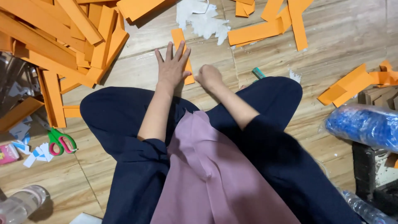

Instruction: Applying glue to orange paper strips and folding them before stacking them in a pile.

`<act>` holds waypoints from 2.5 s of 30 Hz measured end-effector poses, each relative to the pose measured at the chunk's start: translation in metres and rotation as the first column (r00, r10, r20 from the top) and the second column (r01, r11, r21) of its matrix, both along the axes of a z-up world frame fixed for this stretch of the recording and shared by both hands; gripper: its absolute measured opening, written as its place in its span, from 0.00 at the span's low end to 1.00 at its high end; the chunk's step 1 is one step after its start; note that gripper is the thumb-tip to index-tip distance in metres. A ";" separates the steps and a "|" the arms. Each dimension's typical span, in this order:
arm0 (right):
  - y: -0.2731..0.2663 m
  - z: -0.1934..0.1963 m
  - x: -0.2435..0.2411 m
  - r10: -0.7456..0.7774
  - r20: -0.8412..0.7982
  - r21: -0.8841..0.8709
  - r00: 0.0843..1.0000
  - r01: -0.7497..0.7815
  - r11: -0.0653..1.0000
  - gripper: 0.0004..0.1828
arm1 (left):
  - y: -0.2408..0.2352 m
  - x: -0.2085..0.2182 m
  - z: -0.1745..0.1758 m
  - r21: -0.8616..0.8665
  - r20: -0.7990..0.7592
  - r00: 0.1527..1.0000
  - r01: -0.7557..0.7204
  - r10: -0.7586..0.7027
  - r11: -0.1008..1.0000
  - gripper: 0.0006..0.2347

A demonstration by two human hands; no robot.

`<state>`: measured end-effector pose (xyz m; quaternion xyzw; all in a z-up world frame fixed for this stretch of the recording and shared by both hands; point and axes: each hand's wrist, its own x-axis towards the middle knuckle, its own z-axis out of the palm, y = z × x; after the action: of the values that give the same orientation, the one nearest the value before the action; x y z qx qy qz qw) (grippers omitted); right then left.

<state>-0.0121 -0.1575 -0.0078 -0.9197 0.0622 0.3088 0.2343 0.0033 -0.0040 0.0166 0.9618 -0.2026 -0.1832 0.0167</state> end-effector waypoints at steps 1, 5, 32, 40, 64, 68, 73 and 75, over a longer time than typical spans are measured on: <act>-0.011 -0.020 0.006 0.220 -0.012 -0.216 0.975 -0.218 0.952 0.15 | -0.001 0.001 0.004 0.015 -0.019 1.000 -0.012 0.012 1.000 0.35; -0.096 0.003 0.024 0.346 -0.152 -0.605 0.926 -0.364 0.708 0.11 | -0.001 0.005 0.009 0.047 -0.010 0.999 -0.043 0.044 0.998 0.38; -0.014 0.035 0.004 0.508 0.542 -0.191 0.669 -0.490 0.850 0.10 | 0.006 0.014 0.027 0.031 -0.163 0.977 -0.135 0.139 0.990 0.53; -0.005 0.005 -0.009 0.715 0.676 -0.534 0.179 -0.549 0.643 0.04 | 0.008 0.016 0.022 0.027 -0.196 0.972 -0.127 0.130 0.992 0.54; 0.021 0.024 0.096 0.482 0.658 -0.207 0.579 -0.477 0.855 0.09 | 0.001 0.015 0.030 0.143 -0.171 0.978 -0.099 0.123 0.985 0.56; 0.007 0.035 0.053 0.519 0.535 -0.166 0.667 -0.519 0.839 0.08 | -0.003 0.017 0.033 0.181 -0.185 0.973 -0.104 0.138 0.978 0.55; -0.010 0.028 -0.003 0.657 0.457 -0.206 0.600 -0.647 0.734 0.09 | -0.009 0.016 0.022 0.260 -0.142 0.978 -0.109 0.149 0.959 0.57; -0.014 0.018 -0.013 0.692 0.459 -0.249 0.557 -0.667 0.702 0.10 | -0.010 0.016 0.009 0.261 -0.139 0.979 -0.109 0.149 0.959 0.58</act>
<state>-0.0255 -0.1710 0.0102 -0.9240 -0.3557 0.1129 0.0832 0.0192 -0.0140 0.0259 0.9499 -0.1123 -0.2811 -0.0779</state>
